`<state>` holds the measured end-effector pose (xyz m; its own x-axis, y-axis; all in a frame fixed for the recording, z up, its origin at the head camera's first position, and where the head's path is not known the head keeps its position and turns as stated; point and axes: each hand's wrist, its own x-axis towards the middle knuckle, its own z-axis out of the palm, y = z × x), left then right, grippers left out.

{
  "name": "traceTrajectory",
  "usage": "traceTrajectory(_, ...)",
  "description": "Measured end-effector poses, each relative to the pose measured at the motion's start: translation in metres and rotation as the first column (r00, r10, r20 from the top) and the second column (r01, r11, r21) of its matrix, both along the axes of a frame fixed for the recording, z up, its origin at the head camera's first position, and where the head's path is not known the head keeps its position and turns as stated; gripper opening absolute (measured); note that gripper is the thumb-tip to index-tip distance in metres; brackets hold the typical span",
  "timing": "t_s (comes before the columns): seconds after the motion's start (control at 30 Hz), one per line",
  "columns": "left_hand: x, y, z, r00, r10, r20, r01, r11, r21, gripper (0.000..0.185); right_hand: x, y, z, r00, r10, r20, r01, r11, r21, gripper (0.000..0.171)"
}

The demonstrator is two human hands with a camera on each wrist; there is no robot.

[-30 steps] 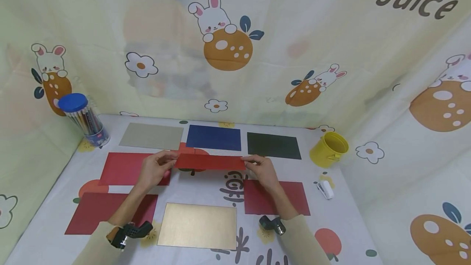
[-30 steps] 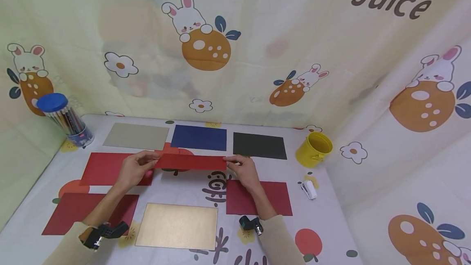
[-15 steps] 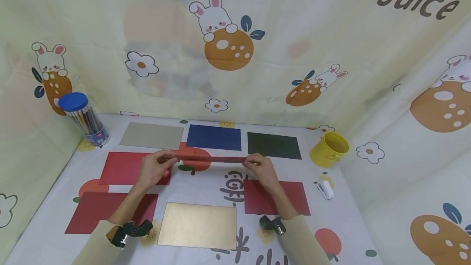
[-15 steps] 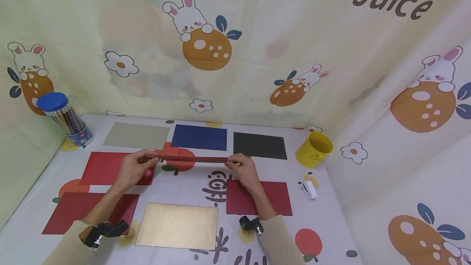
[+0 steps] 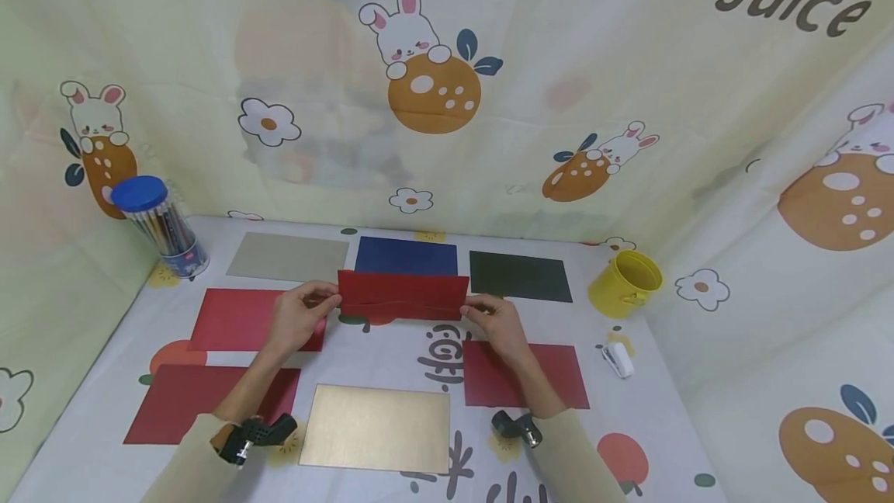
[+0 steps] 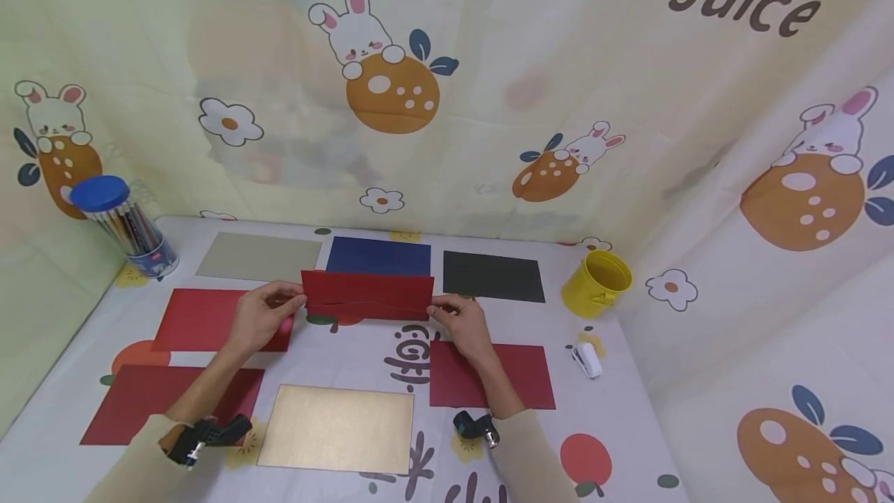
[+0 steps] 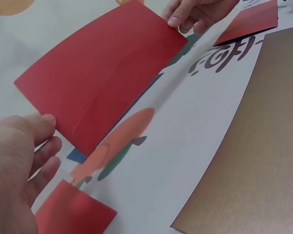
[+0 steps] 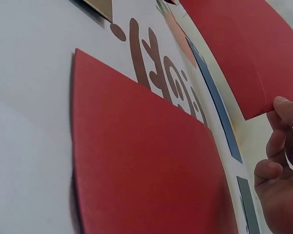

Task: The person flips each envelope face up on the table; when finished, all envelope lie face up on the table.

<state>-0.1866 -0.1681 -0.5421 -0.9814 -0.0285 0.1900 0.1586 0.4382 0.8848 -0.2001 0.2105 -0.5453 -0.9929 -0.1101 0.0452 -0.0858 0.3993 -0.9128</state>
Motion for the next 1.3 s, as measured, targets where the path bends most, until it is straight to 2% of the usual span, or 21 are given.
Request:
traceTrajectory(0.33, -0.002, 0.009, -0.004, 1.000, 0.016, 0.016, -0.016, 1.000, -0.026, 0.023, 0.001, -0.003, -0.004, 0.999, -0.034, -0.002, 0.034, 0.999, -0.002, 0.021)
traceTrajectory(0.57, -0.005, 0.013, -0.008, 1.000, 0.007, 0.018, -0.005, 0.995, -0.101, 0.027, 0.002, -0.003, -0.008, 0.998, -0.039, -0.050, 0.043, 0.995, 0.091, 0.014)
traceTrajectory(0.9, -0.006, 0.016, -0.018, 0.997, -0.048, -0.058, 0.038, 0.984, -0.173, 0.050, 0.000, -0.004, -0.015, 0.998, -0.014, -0.060, 0.024, 0.983, 0.180, 0.014)
traceTrajectory(1.07, -0.005, 0.017, -0.017, 0.998, -0.061, -0.016, 0.056, 0.976, -0.213, 0.052, 0.000, -0.006, -0.014, 0.998, 0.022, -0.057, -0.007, 0.971, 0.241, 0.011)
traceTrajectory(1.3, -0.003, 0.016, -0.014, 0.994, -0.103, 0.040, 0.110, 0.957, -0.268, 0.055, 0.001, -0.009, -0.011, 0.994, 0.074, -0.078, -0.044, 0.944, 0.328, 0.017)
